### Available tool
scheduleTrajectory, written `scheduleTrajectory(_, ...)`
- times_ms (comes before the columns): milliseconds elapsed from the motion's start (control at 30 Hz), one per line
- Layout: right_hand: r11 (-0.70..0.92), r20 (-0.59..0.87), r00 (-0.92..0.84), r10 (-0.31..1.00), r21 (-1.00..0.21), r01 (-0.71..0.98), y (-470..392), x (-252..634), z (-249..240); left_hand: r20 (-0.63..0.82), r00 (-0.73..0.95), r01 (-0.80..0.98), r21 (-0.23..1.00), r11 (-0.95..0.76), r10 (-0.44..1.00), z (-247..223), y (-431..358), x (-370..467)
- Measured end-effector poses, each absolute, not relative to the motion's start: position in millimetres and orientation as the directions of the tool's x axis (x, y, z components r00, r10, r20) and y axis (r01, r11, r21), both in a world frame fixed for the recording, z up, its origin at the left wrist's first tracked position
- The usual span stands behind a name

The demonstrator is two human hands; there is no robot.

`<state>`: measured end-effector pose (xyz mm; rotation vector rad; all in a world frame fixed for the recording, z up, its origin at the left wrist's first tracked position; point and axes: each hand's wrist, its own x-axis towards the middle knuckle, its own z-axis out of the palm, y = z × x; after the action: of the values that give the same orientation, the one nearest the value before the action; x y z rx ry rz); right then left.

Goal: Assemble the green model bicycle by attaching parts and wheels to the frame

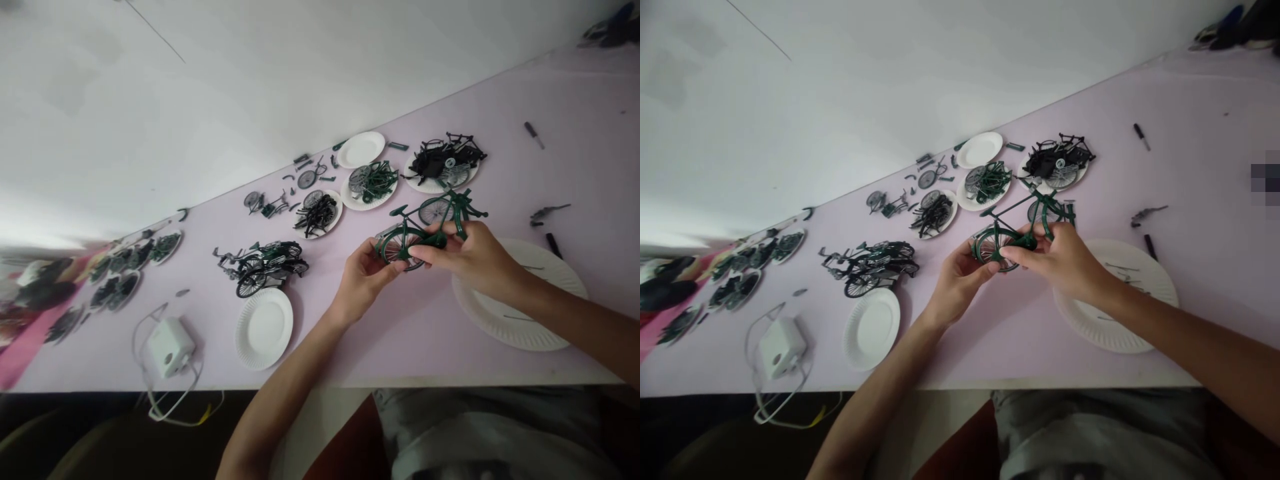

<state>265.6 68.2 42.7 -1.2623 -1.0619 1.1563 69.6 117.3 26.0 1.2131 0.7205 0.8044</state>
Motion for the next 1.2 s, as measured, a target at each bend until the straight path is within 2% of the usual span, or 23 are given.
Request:
scheduleTrajectory(300, -0.038, -0.029, 0.139, 0.990, -0.997, 0.062, 70, 267, 49, -0.046, 0.489, -0.208, 0.963, 0.168, 0.871, 22, 118, 71)
scheduleTrajectory(400, -0.046, -0.038, 0.136, 0.990, -0.997, 0.057, 70, 268, 52, -0.065, 0.498, -0.234, 0.950, 0.206, 0.865, 22, 118, 71)
scheduleTrajectory(733, -0.037, -0.034, 0.143, 0.989, -0.999, 0.014, 70, 265, 54, -0.042, 0.494, -0.229, 0.957, 0.177, 0.868, 22, 120, 69)
scheduleTrajectory(1067, -0.018, -0.004, 0.130, 0.991, -0.995, 0.102, 69, 269, 54, 0.094, 0.507, -0.219, 0.976, 0.023, 0.857, 24, 118, 72)
scheduleTrajectory(1200, 0.059, 0.091, 0.205, 0.975, -0.986, 0.159, 72, 284, 56, 0.238, 0.530, -0.157, 0.971, -0.182, 0.814, 24, 118, 68)
